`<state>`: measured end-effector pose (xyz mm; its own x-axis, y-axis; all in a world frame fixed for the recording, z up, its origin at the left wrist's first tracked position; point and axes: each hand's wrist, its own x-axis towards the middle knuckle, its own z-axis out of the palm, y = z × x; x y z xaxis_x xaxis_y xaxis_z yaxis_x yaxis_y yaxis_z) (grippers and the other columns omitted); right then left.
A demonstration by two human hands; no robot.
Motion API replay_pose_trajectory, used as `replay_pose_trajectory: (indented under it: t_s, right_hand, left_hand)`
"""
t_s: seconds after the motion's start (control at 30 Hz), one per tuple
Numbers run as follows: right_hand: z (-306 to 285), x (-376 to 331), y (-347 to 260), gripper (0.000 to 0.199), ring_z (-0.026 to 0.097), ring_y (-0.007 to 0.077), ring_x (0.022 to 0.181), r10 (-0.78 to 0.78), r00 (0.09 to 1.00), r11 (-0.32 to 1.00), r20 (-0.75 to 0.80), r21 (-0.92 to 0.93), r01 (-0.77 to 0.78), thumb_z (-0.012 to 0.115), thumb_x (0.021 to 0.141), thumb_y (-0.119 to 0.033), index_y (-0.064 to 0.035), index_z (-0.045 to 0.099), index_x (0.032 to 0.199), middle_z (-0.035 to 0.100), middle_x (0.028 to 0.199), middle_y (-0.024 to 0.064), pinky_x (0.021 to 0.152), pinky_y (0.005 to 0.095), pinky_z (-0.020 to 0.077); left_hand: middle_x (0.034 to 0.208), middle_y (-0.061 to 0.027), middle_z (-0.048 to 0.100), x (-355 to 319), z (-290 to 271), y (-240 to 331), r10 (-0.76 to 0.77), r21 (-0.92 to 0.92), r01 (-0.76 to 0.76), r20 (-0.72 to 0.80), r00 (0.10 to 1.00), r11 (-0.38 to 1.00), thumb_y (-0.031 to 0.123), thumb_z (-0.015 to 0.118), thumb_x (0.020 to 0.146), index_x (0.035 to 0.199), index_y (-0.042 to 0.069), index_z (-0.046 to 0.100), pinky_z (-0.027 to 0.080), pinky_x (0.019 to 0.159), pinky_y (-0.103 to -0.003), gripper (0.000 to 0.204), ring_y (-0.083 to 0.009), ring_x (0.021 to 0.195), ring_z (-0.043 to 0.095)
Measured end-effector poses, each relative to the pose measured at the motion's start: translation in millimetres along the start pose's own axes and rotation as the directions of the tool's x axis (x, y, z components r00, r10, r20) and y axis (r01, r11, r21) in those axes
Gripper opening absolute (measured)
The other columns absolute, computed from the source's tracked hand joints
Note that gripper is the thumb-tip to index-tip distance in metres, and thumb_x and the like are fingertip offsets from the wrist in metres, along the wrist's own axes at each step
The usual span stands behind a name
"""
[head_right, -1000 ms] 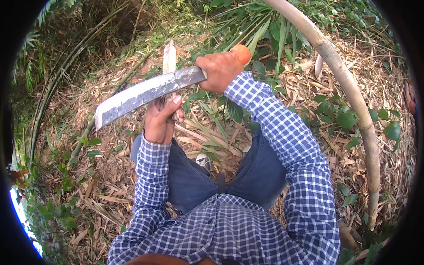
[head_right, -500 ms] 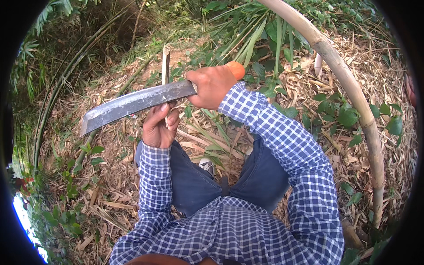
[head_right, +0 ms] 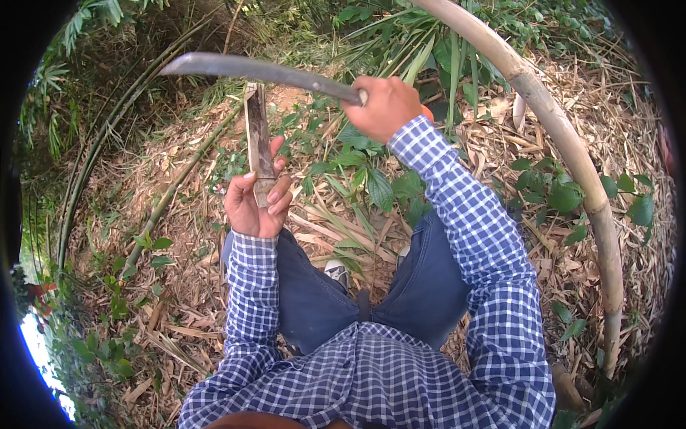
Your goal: The person uses a machete to clear vegetation and cut a bamboo stalk in a forest. They then sit on the ground and split the bamboo into smaller pieces using the machete.
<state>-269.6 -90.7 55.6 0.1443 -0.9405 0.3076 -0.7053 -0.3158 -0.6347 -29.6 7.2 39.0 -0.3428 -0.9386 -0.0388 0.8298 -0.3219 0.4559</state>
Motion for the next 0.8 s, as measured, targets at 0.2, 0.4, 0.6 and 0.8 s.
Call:
replay_pose_trajectory:
  t_s: [0.2,0.4,0.6,0.8]
  right_hand:
    - [34.8,-23.6,-41.4,0.02,0.063,0.0313,0.057,-0.346,0.93,0.931,0.121,-0.077,0.356,0.067,0.068,-0.027,-0.0083,0.061,0.071,0.062,0.062,0.0108,0.052,0.0439,0.0498]
    - [27.9,-29.1,-16.6,0.024,0.064,0.0328,0.06,-0.308,0.937,0.949,0.165,-0.022,0.315,0.07,0.062,-0.029,-0.008,0.063,0.073,0.061,0.062,0.0128,0.055,0.0457,0.0504]
    - [32.8,-34.1,-33.0,0.025,0.066,0.0299,0.061,-0.276,0.912,0.95,0.302,-0.061,0.307,0.067,0.059,-0.03,-0.0073,0.065,0.068,0.062,0.059,0.011,0.06,0.0436,0.0525]
    - [31.8,-42.0,-19.7,0.02,0.064,0.0292,0.056,-0.301,0.937,0.941,0.177,-0.101,0.322,0.069,0.057,-0.025,-0.0082,0.062,0.065,0.06,0.056,0.0101,0.055,0.0424,0.0492]
  left_hand:
    - [0.121,-0.0147,0.054,5.0,6.4,-4.5,0.141,0.11,-0.117,-0.246,0.959,0.987,0.038,0.042,0.092,0.136,0.007,0.045,0.041,0.065,-0.033,0.054,-0.0229,0.079,0.048]
    - [0.105,-0.0143,0.058,9.4,0.9,-19.9,0.133,0.18,-0.084,-0.286,0.949,0.98,0.048,0.038,0.092,0.124,0.005,0.052,0.04,0.056,-0.032,0.055,-0.0207,0.071,0.049]
    - [0.119,-0.0125,0.057,6.4,-22.5,-21.0,0.192,0.377,-0.08,-0.268,0.944,0.923,0.03,0.038,0.097,0.144,0.0,0.033,0.041,0.049,-0.022,0.056,-0.0106,0.065,0.046]
    - [0.114,-0.0064,0.058,10.1,-26.0,-24.9,0.221,0.45,-0.034,-0.37,0.902,0.893,0.028,0.04,0.098,0.131,0.0,0.046,0.036,0.049,-0.022,0.043,-0.0102,0.063,0.041]
